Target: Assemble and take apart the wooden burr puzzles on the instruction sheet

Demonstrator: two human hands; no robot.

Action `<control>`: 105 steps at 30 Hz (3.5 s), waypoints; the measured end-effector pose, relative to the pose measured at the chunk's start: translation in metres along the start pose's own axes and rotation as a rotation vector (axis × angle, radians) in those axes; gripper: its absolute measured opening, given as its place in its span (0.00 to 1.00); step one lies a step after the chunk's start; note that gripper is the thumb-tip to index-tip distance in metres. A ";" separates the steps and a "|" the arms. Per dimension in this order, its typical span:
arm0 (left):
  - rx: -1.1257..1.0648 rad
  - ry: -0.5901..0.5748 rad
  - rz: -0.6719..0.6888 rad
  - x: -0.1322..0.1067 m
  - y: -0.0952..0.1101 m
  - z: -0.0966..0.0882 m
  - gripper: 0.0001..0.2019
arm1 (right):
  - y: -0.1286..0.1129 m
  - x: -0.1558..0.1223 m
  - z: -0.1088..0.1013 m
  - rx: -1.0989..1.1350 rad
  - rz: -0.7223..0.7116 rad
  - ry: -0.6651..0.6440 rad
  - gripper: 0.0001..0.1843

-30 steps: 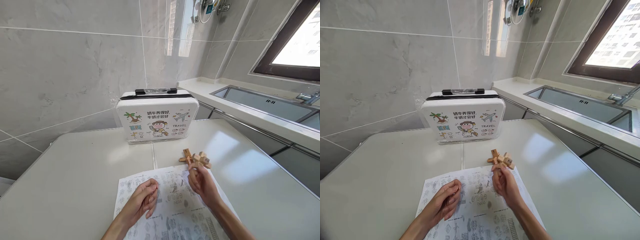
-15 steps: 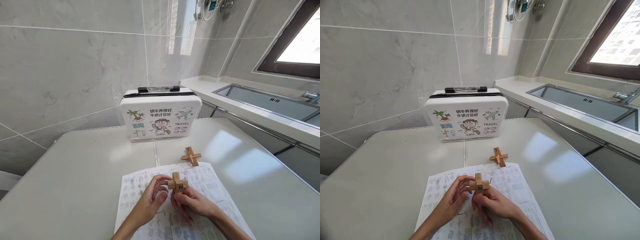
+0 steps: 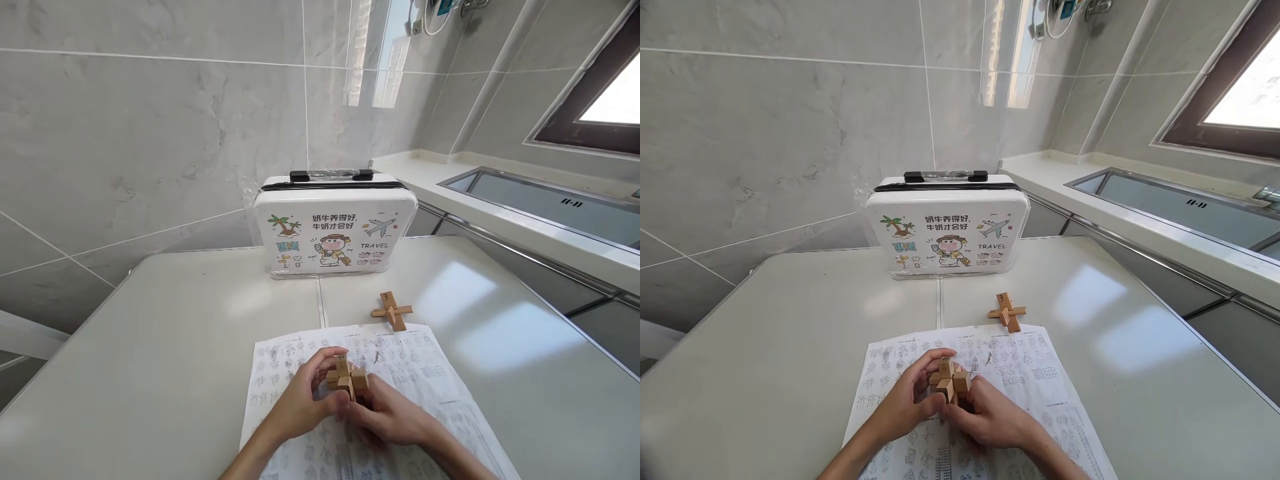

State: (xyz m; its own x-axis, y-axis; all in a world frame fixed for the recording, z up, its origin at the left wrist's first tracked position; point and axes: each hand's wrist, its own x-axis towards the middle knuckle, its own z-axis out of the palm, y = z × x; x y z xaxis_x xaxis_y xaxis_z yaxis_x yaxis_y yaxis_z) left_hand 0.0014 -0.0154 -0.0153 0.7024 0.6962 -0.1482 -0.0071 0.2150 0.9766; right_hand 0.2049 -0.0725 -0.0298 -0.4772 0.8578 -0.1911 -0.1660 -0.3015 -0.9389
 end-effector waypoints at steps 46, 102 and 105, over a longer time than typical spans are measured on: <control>0.961 0.319 0.276 0.002 -0.009 -0.023 0.29 | 0.015 0.015 -0.009 -0.214 -0.214 0.439 0.19; 0.937 0.361 0.466 0.002 -0.003 -0.012 0.06 | 0.019 0.011 -0.007 -0.683 -0.296 0.625 0.14; 0.910 0.406 0.465 0.003 -0.002 -0.012 0.07 | 0.020 0.009 -0.005 -0.738 -0.342 0.631 0.11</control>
State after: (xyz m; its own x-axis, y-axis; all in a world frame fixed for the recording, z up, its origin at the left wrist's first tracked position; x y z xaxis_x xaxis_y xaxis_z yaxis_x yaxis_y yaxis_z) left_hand -0.0052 -0.0059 -0.0193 0.4794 0.7876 0.3872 0.4342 -0.5963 0.6752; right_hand 0.2014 -0.0688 -0.0516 0.0719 0.9762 0.2044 0.4654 0.1484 -0.8726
